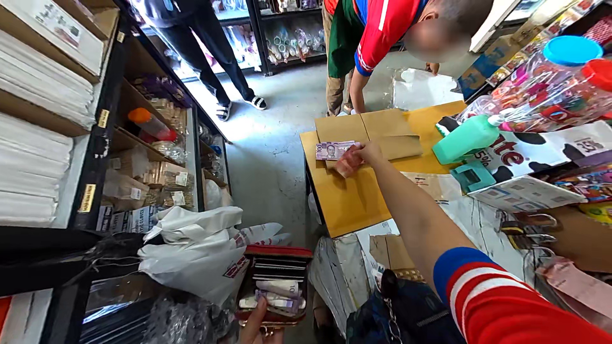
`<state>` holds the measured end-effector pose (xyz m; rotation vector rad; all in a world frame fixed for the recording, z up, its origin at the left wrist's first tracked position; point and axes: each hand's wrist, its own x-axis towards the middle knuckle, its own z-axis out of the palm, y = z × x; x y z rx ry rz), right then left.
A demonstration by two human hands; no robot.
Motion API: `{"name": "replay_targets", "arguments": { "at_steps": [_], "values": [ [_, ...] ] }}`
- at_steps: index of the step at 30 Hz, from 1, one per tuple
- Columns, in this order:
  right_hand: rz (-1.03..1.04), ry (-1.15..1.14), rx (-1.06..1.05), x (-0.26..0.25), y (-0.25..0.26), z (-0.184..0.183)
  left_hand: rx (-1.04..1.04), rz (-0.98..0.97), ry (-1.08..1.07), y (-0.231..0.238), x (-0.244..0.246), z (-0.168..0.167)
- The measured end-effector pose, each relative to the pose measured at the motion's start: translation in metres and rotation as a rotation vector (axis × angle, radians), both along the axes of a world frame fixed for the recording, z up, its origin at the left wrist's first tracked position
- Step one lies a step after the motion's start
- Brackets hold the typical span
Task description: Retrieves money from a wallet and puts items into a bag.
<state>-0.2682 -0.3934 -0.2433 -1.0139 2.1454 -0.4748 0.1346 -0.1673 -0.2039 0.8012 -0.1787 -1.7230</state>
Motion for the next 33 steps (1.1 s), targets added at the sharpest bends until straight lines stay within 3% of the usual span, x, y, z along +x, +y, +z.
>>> {"name": "replay_targets", "arguments": {
  "at_steps": [3, 7, 10, 14, 16, 19, 23, 25, 33],
  "values": [
    [0.019, -0.248, 0.021, 0.008, -0.014, 0.009, 0.0, -0.019, 0.01, 0.001, -0.002, 0.002],
    [-0.224, -0.44, -0.143, 0.021, -0.02, 0.018, -0.004, -0.011, 0.009, 0.006, -0.006, 0.006],
    [-0.276, -0.281, -0.117, 0.011, -0.008, 0.006, -0.005, -0.023, 0.018, 0.011, -0.007, 0.01],
    [-0.167, -0.006, 0.054, -0.008, 0.03, 0.01, 0.005, -0.029, -0.019, 0.02, -0.014, 0.024],
    [-0.093, 0.087, 0.017, -0.012, 0.05, 0.015, 0.002, -0.053, -0.041, 0.024, -0.019, 0.032],
    [0.204, 0.023, -0.181, 0.017, 0.096, 0.048, 0.017, -0.093, -0.078, 0.034, -0.035, 0.048],
    [0.683, -0.507, -0.313, 0.087, 0.208, 0.133, 0.049, -0.199, -0.114, 0.054, -0.063, 0.079],
    [0.822, -0.668, -0.363, 0.099, 0.253, 0.161, 0.055, -0.236, -0.138, 0.063, -0.081, 0.095],
    [0.564, -0.147, -0.66, 0.098, 0.361, 0.189, -0.027, -0.312, -0.183, 0.12, -0.138, 0.154]
  ]
}}
